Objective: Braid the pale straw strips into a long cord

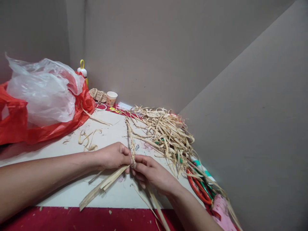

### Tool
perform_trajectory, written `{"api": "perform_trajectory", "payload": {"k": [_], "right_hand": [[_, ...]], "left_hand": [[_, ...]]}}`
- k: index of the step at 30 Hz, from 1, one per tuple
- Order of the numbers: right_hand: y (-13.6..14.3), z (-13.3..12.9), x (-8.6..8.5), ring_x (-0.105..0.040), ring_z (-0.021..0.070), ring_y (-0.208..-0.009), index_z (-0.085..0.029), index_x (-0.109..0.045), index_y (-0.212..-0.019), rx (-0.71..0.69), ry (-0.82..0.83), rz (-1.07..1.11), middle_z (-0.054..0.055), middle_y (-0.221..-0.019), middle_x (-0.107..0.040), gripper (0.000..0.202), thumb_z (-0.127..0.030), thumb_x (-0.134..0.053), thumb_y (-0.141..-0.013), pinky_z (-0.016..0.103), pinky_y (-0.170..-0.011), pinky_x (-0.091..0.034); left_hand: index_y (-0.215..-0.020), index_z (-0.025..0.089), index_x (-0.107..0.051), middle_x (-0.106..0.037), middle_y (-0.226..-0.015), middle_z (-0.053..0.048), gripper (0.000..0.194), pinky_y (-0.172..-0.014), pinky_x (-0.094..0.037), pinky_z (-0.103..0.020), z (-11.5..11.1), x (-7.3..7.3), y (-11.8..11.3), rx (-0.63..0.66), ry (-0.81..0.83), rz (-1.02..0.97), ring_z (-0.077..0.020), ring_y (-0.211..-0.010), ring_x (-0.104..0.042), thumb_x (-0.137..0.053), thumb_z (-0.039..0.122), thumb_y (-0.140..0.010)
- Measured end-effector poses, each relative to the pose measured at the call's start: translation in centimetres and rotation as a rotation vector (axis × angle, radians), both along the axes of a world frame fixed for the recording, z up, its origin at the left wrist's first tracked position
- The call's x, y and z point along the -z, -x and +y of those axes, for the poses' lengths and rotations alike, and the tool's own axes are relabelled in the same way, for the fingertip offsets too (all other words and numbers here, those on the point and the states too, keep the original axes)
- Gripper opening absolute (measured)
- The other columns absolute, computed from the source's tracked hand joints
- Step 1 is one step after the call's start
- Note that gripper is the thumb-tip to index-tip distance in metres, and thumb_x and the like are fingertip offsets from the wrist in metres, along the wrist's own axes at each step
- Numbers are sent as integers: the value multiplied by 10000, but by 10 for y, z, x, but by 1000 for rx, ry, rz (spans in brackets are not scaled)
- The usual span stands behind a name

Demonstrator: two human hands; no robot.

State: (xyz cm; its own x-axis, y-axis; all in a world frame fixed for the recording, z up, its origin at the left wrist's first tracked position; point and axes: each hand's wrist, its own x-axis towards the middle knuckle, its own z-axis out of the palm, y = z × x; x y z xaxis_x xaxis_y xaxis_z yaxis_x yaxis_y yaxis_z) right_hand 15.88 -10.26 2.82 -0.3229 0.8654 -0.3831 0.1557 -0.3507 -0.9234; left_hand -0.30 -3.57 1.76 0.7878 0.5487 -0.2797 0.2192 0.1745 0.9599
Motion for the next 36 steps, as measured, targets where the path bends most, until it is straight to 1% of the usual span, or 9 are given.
{"api": "perform_trajectory", "payload": {"k": [3, 11, 18, 22, 27, 29, 31, 34, 36], "right_hand": [[-1, 0, 2, -210, 64, -450, -161, -640, -861, -19, -10, -73, -60, -554, -316, 241, -353, -494, -860, 195, -400, -184], [-2, 3, 1, -237, 78, -474, -158, -578, -700, -107, -57, -142, -42, -551, -312, 259, -268, -409, -862, 223, -433, -167], [-5, 3, 6, -138, 65, -425, -183, -390, -614, -94, 95, 48, -73, -502, -229, 311, -351, -402, -875, 210, -382, -101], [-8, 4, 9, -141, 58, -418, -186, -367, -614, -80, 87, 124, -81, -493, -230, 343, -398, -422, -878, 199, -378, -94], [-6, 2, 17, -161, 57, -406, -191, -339, -577, -24, -8, 69, -84, -468, -229, 384, -401, -418, -889, 202, -382, -125], [-4, 1, 20, -177, 54, -403, -188, -332, -546, 18, -59, 7, -79, -456, -244, 406, -393, -421, -885, 206, -389, -139], [-1, -1, 22, -182, 49, -394, -182, -351, -531, 60, -83, -32, -78, -441, -257, 410, -388, -421, -879, 209, -392, -135], [4, -5, 21, -189, 46, -372, -170, -421, -540, 137, -75, -58, -79, -417, -276, 389, -385, -439, -863, 215, -387, -112], [7, -7, 20, -178, 44, -359, -164, -455, -548, 182, -54, -20, -83, -399, -277, 376, -384, -457, -853, 218, -381, -99]], "left_hand": [[-596, 135, -581, -568, -513, 15, 210, -414, -228, -201, 1, 3, 1, 16, -39, 48, -54, -398, -322, -543, 311, -705], [-624, 141, -611, -600, -562, 0, 195, -524, -361, -208, 3, 1, 3, 101, -77, 26, -90, -488, -481, -521, 290, -713], [-622, 140, -595, -562, -534, 21, 170, -467, -285, -205, 5, -5, 4, 97, -149, 108, -77, -448, -393, -493, 261, -683], [-606, 138, -581, -449, -504, 54, 170, -477, -243, -202, 8, -4, 5, 77, -279, 130, -67, -485, -330, -523, 277, -684], [-614, 138, -575, -435, -509, 55, 155, -478, -243, -206, 9, -13, 6, 128, -353, 176, -64, -480, -314, -510, 248, -701], [-564, 151, -513, -404, -457, 60, 165, -447, -248, -208, 7, -18, 6, 154, -309, 201, -63, -425, -307, -492, 235, -705], [-558, 162, -481, -405, -414, 55, 184, -404, -259, -208, 5, -21, 6, 193, -176, 207, -69, -357, -321, -447, 234, -724], [-665, 146, -532, -533, -461, 10, 161, -355, -292, -203, 0, -21, 4, 202, 73, 153, -89, -307, -391, -400, 217, -724], [-719, 132, -541, -593, -524, -23, 154, -348, -329, -202, -6, -21, 1, 161, 174, 100, -94, -309, -431, -406, 206, -713]]}}
